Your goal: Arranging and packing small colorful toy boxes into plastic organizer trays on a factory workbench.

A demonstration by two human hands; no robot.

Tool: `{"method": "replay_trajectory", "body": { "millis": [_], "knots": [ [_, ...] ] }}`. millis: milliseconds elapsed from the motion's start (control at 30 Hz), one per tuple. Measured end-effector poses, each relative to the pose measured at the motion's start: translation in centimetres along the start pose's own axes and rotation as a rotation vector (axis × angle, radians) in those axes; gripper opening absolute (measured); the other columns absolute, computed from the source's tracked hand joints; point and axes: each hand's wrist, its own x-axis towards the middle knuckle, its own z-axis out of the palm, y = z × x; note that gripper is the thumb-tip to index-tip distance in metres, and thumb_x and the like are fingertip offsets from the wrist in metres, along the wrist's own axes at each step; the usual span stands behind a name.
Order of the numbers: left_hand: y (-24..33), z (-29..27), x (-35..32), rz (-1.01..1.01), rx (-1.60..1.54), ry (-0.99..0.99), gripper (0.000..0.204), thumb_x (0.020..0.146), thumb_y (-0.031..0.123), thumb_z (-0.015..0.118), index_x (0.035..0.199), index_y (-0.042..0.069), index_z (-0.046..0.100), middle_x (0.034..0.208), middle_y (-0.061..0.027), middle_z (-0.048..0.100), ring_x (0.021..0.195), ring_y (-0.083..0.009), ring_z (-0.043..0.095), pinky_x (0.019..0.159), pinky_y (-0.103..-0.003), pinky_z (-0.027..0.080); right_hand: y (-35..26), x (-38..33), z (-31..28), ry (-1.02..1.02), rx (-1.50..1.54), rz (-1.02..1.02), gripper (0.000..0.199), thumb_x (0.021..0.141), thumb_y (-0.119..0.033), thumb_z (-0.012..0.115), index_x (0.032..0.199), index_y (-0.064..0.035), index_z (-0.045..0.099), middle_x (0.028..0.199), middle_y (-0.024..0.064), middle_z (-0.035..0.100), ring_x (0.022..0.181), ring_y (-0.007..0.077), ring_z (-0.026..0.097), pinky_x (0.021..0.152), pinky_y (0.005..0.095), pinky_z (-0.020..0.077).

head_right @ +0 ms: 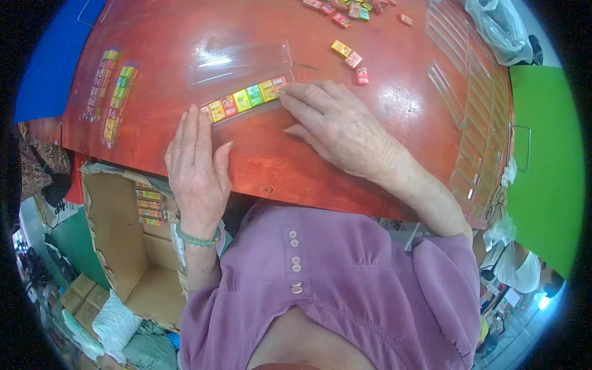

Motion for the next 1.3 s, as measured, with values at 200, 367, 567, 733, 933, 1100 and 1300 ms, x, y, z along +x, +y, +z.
{"method": "replay_trajectory", "body": {
  "millis": [200,367,567,733,933,1100,1300],
  "knots": [
    [0.4,-0.5,0.3,0.010,0.124,-0.042,0.058,0.097,0.028,0.068,0.143,-0.003,0.054,0.151,-0.0181,0.051,0.137,-0.0339,0.051,0.107,-0.047,0.044,1.4,-2.2,-1.8,-0.026,0.087,0.104,0.043,0.090,-0.015,0.075,0.129,-0.0006,0.064,0.137,0.0158,0.061,0.123,0.0356,0.061,0.102,0.0425,0.0507],
    [0.7,-0.9,0.9,0.026,0.158,-0.070,0.056,0.095,0.026,0.069,0.140,-0.004,0.057,0.148,-0.0187,0.054,0.134,-0.0331,0.053,0.107,-0.047,0.044,2.1,-2.8,-1.7,0.036,0.052,0.142,0.043,0.092,-0.015,0.073,0.131,-0.0027,0.063,0.138,0.0158,0.060,0.123,0.0368,0.060,0.103,0.0436,0.0494],
    [-1.0,-0.9,1.1,0.001,-0.170,0.022,0.061,0.093,0.022,0.072,0.143,-0.005,0.052,0.146,-0.0228,0.054,0.130,-0.0372,0.055,0.105,-0.047,0.045,0.5,-0.1,-0.2,0.011,-0.003,0.022,0.050,0.092,-0.017,0.073,0.138,-0.0041,0.059,0.144,0.0162,0.056,0.131,0.0368,0.054,0.104,0.0454,0.0486],
    [-1.3,-0.8,1.4,-0.025,-0.227,0.066,0.066,0.090,0.020,0.074,0.144,-0.007,0.048,0.145,-0.0272,0.052,0.133,-0.0425,0.052,0.107,-0.049,0.043,0.1,-0.2,0.5,-0.005,0.027,0.001,0.053,0.092,-0.017,0.073,0.140,-0.0030,0.057,0.144,0.0186,0.055,0.130,0.0382,0.056,0.106,0.0463,0.0490],
    [-1.2,-1.6,1.3,0.037,-0.200,0.011,0.062,0.085,0.013,0.077,0.141,-0.003,0.054,0.136,-0.0247,0.058,0.127,-0.0418,0.056,0.106,-0.049,0.045,-1.3,0.2,0.8,-0.043,0.094,-0.049,0.054,0.092,-0.016,0.073,0.141,-0.0025,0.056,0.144,0.0197,0.055,0.128,0.0385,0.058,0.105,0.0458,0.0503],
    [-1.5,-1.7,0.9,0.082,-0.247,0.025,0.059,0.085,0.007,0.074,0.139,-0.005,0.054,0.121,-0.0207,0.059,0.110,-0.0394,0.058,0.094,-0.050,0.047,-1.6,1.5,0.6,-0.064,0.159,-0.092,0.054,0.091,-0.015,0.073,0.141,-0.0031,0.057,0.145,0.0190,0.055,0.127,0.0379,0.058,0.105,0.0461,0.0505],
    [-4.2,-3.8,0.9,0.020,-0.122,0.091,0.056,0.088,0.011,0.073,0.137,-0.006,0.053,0.119,-0.0206,0.057,0.107,-0.0378,0.057,0.091,-0.050,0.047,-1.7,2.9,-0.8,-0.047,0.176,-0.113,0.049,0.088,-0.012,0.075,0.135,-0.0038,0.060,0.144,0.0188,0.055,0.126,0.0382,0.059,0.104,0.0464,0.0511]
  ]
}}
